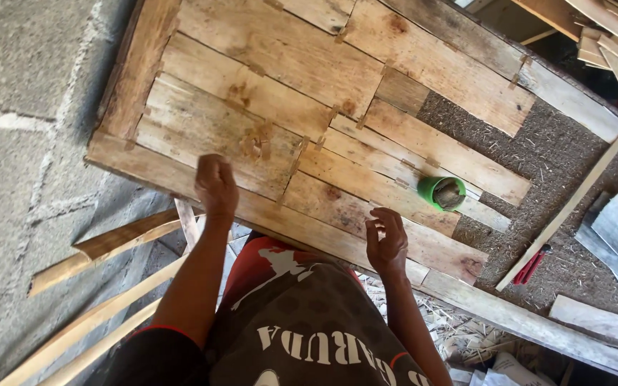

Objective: Apply glue or adhesive between thin wooden slats to assemble a panel.

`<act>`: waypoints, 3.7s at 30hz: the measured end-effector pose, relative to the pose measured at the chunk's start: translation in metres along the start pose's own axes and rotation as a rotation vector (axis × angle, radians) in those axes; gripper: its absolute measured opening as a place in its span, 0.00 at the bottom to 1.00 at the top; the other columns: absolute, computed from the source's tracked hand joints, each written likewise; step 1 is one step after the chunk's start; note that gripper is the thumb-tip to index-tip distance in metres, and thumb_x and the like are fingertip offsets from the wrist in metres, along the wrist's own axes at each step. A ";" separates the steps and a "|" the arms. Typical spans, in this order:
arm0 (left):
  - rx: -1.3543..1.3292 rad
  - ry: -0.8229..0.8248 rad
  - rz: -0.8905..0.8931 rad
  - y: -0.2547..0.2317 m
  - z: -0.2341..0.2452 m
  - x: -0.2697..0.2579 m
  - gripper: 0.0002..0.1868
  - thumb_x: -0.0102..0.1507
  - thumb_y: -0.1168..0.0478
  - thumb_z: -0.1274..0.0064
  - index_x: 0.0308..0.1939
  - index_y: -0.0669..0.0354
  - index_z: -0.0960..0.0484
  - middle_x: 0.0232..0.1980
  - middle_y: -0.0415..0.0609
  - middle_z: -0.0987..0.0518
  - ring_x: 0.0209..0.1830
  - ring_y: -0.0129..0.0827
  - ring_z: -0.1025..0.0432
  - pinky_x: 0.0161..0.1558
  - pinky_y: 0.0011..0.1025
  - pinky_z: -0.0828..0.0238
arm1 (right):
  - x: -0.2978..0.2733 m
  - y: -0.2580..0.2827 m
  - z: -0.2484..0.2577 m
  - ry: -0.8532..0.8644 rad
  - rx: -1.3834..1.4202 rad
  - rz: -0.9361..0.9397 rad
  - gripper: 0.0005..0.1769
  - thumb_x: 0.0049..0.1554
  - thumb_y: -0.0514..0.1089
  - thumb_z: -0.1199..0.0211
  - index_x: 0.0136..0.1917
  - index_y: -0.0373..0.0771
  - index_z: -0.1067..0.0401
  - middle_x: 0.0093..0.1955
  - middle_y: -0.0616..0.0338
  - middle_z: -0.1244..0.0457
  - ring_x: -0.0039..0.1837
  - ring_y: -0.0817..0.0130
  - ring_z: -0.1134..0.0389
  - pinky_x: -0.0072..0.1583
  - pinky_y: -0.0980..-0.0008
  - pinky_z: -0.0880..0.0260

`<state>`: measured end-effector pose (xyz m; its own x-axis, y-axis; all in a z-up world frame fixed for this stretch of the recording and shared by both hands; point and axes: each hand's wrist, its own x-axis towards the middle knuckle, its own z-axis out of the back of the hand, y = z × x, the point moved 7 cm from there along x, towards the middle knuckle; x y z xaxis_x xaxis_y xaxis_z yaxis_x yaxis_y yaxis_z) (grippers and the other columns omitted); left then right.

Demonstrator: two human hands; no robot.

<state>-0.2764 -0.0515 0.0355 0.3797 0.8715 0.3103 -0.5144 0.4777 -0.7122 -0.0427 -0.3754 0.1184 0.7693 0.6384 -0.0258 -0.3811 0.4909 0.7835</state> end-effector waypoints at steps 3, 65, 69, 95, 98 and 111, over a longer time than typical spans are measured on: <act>-0.097 0.103 0.171 -0.042 0.006 -0.007 0.04 0.63 0.64 0.44 0.40 0.60 0.20 0.42 0.55 0.23 0.34 0.46 0.25 0.35 0.40 0.27 | -0.006 -0.002 0.002 0.032 0.015 -0.004 0.11 0.59 0.33 0.37 0.56 0.36 0.27 0.59 0.49 0.34 0.52 0.61 0.27 0.50 0.66 0.24; -0.546 0.707 -0.001 -0.296 -0.172 -0.099 0.08 0.67 0.62 0.48 0.47 0.61 0.18 0.40 0.55 0.15 0.39 0.46 0.20 0.41 0.37 0.25 | 0.010 -0.106 0.052 -0.126 0.709 -0.362 0.07 0.65 0.38 0.39 0.55 0.33 0.28 0.45 0.57 0.31 0.45 0.74 0.30 0.47 0.72 0.28; -0.528 0.719 -0.011 -0.318 -0.196 -0.106 0.09 0.66 0.60 0.44 0.44 0.61 0.17 0.39 0.56 0.16 0.38 0.47 0.20 0.40 0.39 0.25 | 0.015 -0.133 0.073 -0.229 0.709 -0.352 0.05 0.65 0.37 0.39 0.53 0.34 0.28 0.44 0.60 0.32 0.44 0.75 0.30 0.46 0.73 0.27; -0.485 0.587 0.538 -0.292 -0.295 -0.154 0.33 0.52 0.47 0.27 0.53 0.63 0.21 0.56 0.54 0.23 0.58 0.42 0.26 0.58 0.39 0.28 | 0.037 -0.169 0.113 -0.485 0.087 -0.459 0.19 0.57 0.39 0.31 0.55 0.35 0.36 0.37 0.60 0.32 0.38 0.73 0.31 0.41 0.69 0.29; -0.552 0.598 0.650 -0.291 -0.297 -0.156 0.34 0.50 0.50 0.26 0.52 0.63 0.21 0.56 0.54 0.22 0.57 0.41 0.26 0.59 0.38 0.27 | 0.037 -0.171 0.111 -0.469 0.158 -0.443 0.19 0.57 0.37 0.31 0.55 0.35 0.39 0.37 0.59 0.34 0.38 0.73 0.32 0.41 0.70 0.29; -0.610 0.523 0.608 -0.273 -0.319 -0.166 0.33 0.50 0.50 0.25 0.50 0.64 0.21 0.52 0.53 0.20 0.53 0.39 0.24 0.56 0.37 0.26 | 0.011 -0.222 0.111 -0.556 0.764 -0.451 0.16 0.58 0.28 0.41 0.54 0.34 0.44 0.44 0.55 0.38 0.42 0.68 0.31 0.48 0.68 0.20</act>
<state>0.0460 -0.3624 -0.0223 0.5488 0.7203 -0.4242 -0.3070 -0.2984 -0.9037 0.1071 -0.5427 0.0130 0.9607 0.0312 -0.2759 0.2764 -0.0129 0.9610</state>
